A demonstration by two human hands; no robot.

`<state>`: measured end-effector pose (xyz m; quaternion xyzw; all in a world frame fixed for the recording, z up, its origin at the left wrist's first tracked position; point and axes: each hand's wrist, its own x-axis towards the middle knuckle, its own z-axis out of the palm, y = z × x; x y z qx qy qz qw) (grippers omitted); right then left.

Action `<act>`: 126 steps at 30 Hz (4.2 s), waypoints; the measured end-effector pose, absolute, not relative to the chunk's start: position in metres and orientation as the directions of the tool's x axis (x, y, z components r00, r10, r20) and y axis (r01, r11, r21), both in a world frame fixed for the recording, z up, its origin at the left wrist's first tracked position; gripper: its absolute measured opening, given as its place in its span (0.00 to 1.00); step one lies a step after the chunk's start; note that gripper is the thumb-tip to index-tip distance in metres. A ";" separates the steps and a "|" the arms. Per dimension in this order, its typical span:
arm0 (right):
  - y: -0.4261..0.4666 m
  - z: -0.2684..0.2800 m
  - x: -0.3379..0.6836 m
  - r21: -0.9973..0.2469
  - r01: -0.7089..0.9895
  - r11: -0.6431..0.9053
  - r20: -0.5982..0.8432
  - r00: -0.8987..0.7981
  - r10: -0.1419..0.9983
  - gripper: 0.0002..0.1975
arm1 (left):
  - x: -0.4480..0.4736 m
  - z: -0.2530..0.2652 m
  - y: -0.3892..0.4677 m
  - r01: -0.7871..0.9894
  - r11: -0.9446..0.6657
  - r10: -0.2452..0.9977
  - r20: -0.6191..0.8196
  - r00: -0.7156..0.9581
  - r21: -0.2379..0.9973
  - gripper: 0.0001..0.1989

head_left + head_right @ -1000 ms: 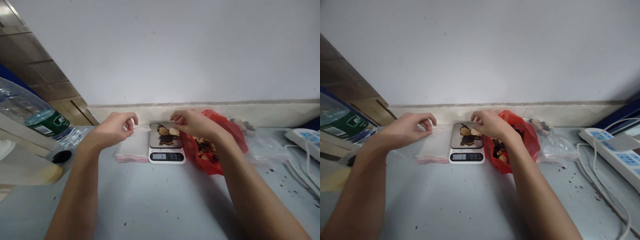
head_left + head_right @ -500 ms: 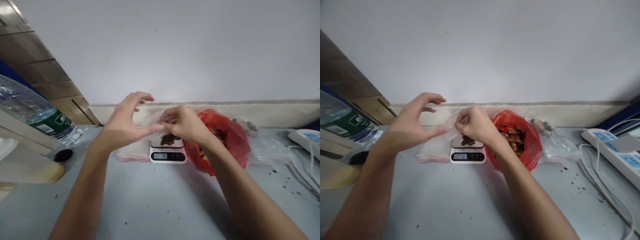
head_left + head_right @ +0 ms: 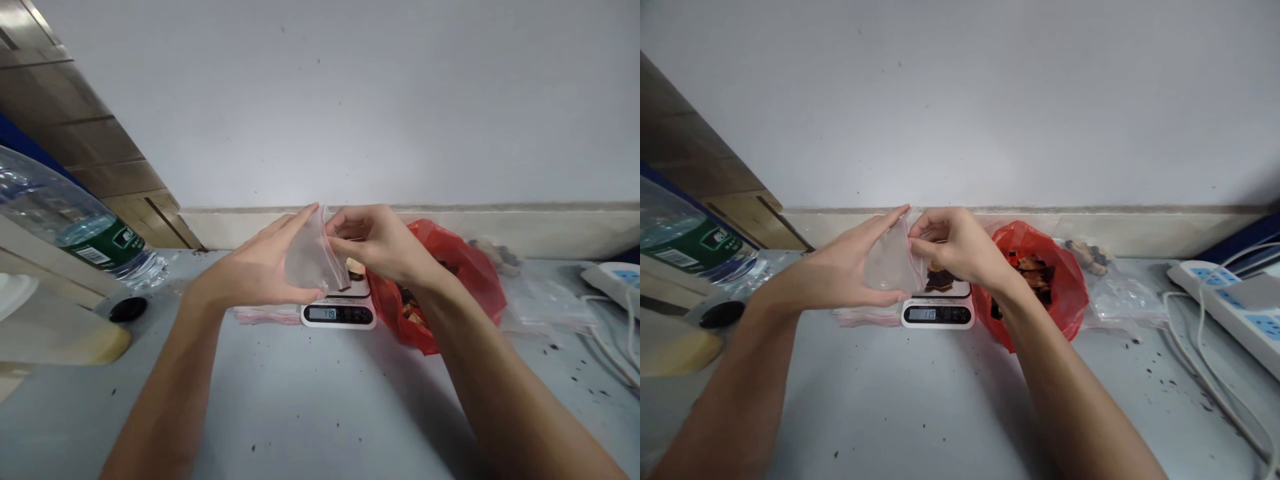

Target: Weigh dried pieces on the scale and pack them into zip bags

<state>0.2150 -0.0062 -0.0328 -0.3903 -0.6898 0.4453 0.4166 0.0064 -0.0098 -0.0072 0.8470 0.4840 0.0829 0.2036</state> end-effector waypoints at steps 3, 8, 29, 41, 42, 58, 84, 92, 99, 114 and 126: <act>-0.005 -0.034 0.213 -0.949 0.169 0.265 0.206 -0.299 0.932 0.09 | 0.005 -0.007 -0.008 0.792 -0.455 0.858 -0.036 0.512 0.407 0.54; -0.002 -0.036 0.220 -0.751 0.602 0.271 0.145 -0.250 0.957 0.09 | -0.009 -0.005 0.000 0.853 -0.403 0.887 -0.089 0.453 0.331 0.50; 0.018 -0.069 0.211 -0.512 0.815 0.272 0.061 -0.281 0.958 0.06 | -0.019 -0.005 0.004 0.937 -0.283 0.874 -0.348 0.339 0.204 0.51; 0.019 -0.064 0.234 -0.922 0.331 0.201 0.135 -0.211 0.968 0.09 | -0.025 -0.011 0.006 0.927 -0.318 0.872 -0.323 0.368 0.198 0.49; 0.020 -0.064 0.235 -0.925 0.319 0.207 0.147 -0.203 0.968 0.10 | -0.025 -0.011 0.006 0.928 -0.316 0.873 -0.323 0.365 0.197 0.49; 0.015 -0.058 0.241 -0.971 0.204 0.128 0.108 -0.108 0.988 0.12 | -0.020 -0.008 0.006 0.938 -0.291 0.871 -0.355 0.341 0.188 0.50; 0.021 -0.067 0.230 -0.824 0.506 0.256 0.208 -0.150 0.967 0.05 | -0.016 -0.004 0.004 0.934 -0.298 0.867 -0.354 0.350 0.195 0.49; 0.010 -0.039 0.255 -0.855 0.439 0.275 0.239 -0.138 0.961 0.06 | -0.015 -0.004 0.004 0.940 -0.298 0.866 -0.367 0.341 0.168 0.49; -0.011 -0.012 0.287 -0.829 0.437 0.350 0.248 -0.273 0.929 0.07 | -0.012 -0.005 0.003 0.933 -0.306 0.852 -0.383 0.357 0.189 0.49; -0.012 -0.010 0.310 -0.748 0.591 0.300 0.134 -0.309 0.942 0.05 | -0.003 -0.009 0.002 0.903 -0.361 0.824 -0.374 0.425 0.232 0.45; -0.015 -0.012 0.235 -0.462 0.883 0.083 -0.097 -0.144 0.985 0.10 | -0.003 -0.007 0.000 0.906 -0.353 0.825 -0.379 0.419 0.234 0.47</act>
